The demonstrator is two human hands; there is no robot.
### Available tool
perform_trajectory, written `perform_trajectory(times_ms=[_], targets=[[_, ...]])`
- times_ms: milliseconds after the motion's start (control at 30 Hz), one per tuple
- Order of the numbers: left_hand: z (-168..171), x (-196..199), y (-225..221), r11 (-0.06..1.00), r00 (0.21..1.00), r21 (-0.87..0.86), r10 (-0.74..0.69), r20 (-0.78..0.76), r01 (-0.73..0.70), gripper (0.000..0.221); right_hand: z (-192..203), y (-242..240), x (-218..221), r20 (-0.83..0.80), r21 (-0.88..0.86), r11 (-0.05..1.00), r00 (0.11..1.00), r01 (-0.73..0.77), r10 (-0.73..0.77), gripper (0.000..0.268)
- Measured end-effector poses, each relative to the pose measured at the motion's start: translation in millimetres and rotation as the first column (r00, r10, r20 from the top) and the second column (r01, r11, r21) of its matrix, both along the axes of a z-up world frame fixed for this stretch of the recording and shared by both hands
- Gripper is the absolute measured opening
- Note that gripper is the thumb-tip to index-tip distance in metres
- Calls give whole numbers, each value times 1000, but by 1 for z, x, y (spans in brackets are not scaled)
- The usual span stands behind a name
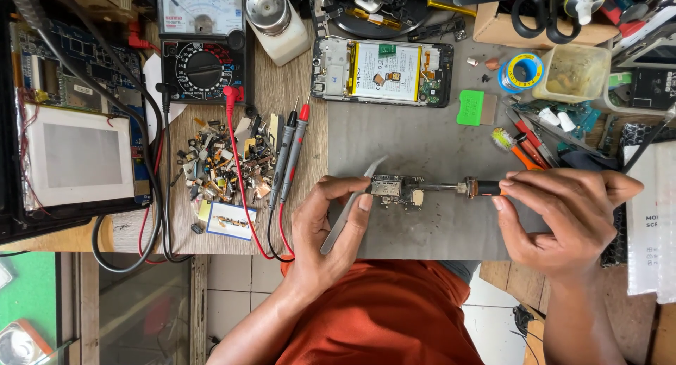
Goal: Soldering components on a small electronic circuit board using a soldering iron and tweezers.
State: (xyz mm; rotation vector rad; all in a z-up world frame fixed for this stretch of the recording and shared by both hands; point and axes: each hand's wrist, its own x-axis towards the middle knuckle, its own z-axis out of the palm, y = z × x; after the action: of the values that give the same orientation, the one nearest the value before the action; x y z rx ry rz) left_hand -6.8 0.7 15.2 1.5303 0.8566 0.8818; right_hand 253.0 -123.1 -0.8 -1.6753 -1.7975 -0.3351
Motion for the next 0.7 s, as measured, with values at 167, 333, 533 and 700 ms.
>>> perform_trajectory(times_ms=[167,333,533,700], targets=[[0,2,2,994,1000,105,-17,-16,18,12,1,0,2,28,-7,1000,1000,-5,5,8],[0,2,3,986,998,148,-70,-7,70,13,4,1,0,6,-19,1000,1000,1,-1,6],[-4,4,1,992,996,106,-61,-62,67,17,6,3,0,2,7,1000,1000,0,0,6],[-4,4,-1,995,995,55,-80,-54,83,19,3,3,1,11,38,999,1000,16,-17,5]])
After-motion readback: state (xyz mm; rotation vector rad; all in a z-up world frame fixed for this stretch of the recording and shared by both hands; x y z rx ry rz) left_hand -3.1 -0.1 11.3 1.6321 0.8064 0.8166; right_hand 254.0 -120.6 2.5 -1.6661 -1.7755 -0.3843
